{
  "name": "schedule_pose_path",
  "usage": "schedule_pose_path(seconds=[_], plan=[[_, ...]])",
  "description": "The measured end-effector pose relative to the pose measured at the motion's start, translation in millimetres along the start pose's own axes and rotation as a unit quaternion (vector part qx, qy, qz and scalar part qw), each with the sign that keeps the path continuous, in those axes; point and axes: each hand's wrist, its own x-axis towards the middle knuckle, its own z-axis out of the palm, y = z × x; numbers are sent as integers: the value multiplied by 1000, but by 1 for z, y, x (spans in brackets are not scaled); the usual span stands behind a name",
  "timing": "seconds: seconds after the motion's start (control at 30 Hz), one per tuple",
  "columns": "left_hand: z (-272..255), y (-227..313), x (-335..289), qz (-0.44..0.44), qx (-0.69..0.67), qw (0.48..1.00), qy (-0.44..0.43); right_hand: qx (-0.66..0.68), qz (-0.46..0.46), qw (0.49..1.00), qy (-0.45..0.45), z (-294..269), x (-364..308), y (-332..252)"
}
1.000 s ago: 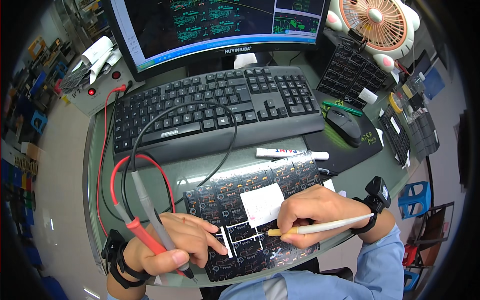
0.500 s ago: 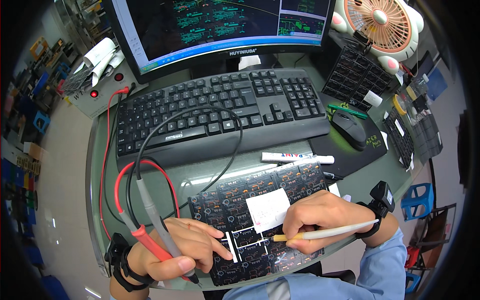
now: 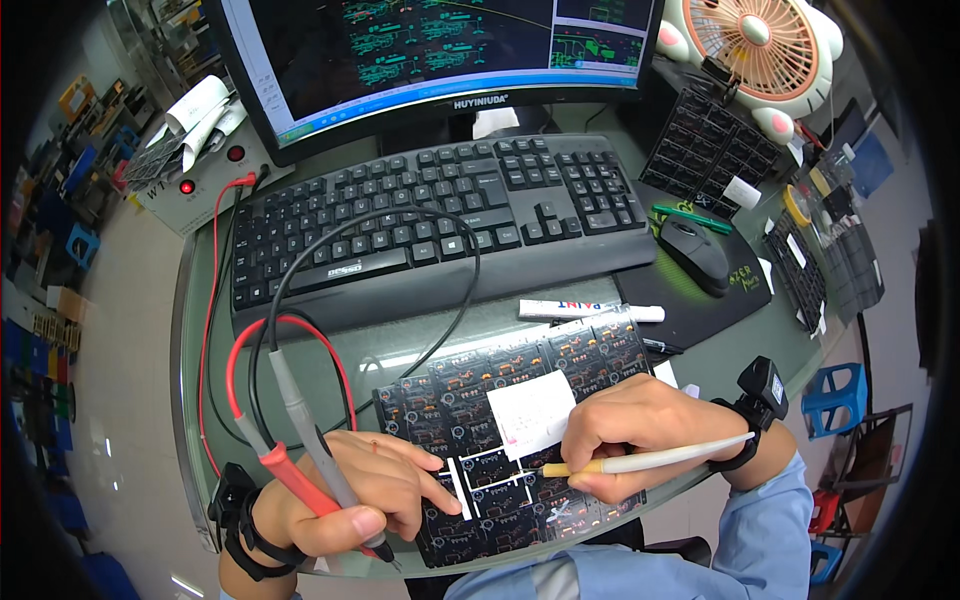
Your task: Testing a printed circuit board using multimeter probes and a computer interface.
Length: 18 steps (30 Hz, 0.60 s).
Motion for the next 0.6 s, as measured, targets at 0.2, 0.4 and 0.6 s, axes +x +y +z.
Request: schedule_pose_path(seconds=[0.2, 0.4, 0.6], plan=[[0, -1, 0, 7, 9, 1000, -1, -2, 0, 1000, -3, -1, 1, -2], [0, -1, 0, 10, 14, 1000, 2, -3, -6, 1000, 1, 1, 0, 0], [1, 1, 1, 7, 8, 1000, 5, -8, -1, 1000, -5, -2, 1, -4]])
